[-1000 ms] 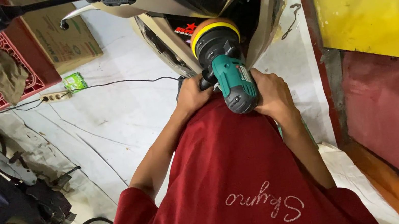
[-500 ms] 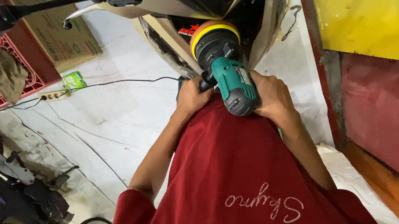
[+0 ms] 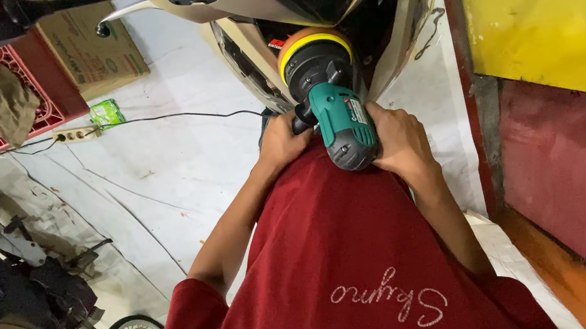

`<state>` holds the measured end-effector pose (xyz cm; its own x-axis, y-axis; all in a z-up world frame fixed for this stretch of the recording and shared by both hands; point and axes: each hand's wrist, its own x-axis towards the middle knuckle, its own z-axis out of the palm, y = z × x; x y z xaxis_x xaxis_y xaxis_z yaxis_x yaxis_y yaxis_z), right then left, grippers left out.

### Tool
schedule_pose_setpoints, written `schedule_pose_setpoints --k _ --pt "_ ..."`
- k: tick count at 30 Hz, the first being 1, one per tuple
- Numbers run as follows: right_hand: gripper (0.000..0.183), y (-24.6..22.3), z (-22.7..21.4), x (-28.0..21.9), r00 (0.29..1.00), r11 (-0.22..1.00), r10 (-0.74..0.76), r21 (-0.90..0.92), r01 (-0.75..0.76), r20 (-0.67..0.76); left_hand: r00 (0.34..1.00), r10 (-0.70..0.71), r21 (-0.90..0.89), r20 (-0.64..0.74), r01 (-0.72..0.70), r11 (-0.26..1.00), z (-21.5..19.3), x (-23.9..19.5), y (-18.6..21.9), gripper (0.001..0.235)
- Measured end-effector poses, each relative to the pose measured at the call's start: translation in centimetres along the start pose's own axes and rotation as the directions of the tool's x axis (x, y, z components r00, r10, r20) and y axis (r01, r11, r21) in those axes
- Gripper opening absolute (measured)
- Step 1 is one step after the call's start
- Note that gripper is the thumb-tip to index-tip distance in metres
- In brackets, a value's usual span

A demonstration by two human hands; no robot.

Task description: The person uses a green electric polisher with a yellow pad to polish the front fairing of a beige motorcycle. They move the tool across the surface in circular and sweeping motions, focusing on the area below the headlight.

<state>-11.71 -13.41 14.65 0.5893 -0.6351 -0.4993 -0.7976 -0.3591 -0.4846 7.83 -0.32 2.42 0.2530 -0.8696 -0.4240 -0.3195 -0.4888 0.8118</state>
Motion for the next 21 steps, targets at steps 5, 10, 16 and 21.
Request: schedule_pose_setpoints --k 5,10,16,21 --pt "0.049 -0.3 0.0 0.2 1.0 1.0 0.014 -0.006 -0.014 0.003 1.0 0.005 0.01 0.006 -0.005 1.0 -0.3 0.1 -0.3 0.033" --pt "0.05 -1.2 -0.5 0.4 0.999 0.999 0.045 0.008 -0.045 0.022 0.999 -0.037 -0.007 0.0 0.037 0.999 -0.6 0.0 -0.1 0.032" --pt "0.06 -2.6 -1.1 0.6 1.0 0.999 0.013 -0.031 -0.012 0.028 1.0 -0.011 -0.032 -0.012 0.01 0.999 -0.7 0.0 -0.8 0.03" --pt "0.057 -3.6 -1.4 0.8 0.999 0.999 0.023 -0.023 -0.022 0.048 0.999 -0.053 -0.044 -0.013 0.052 0.998 -1.1 -0.1 -0.8 0.03"
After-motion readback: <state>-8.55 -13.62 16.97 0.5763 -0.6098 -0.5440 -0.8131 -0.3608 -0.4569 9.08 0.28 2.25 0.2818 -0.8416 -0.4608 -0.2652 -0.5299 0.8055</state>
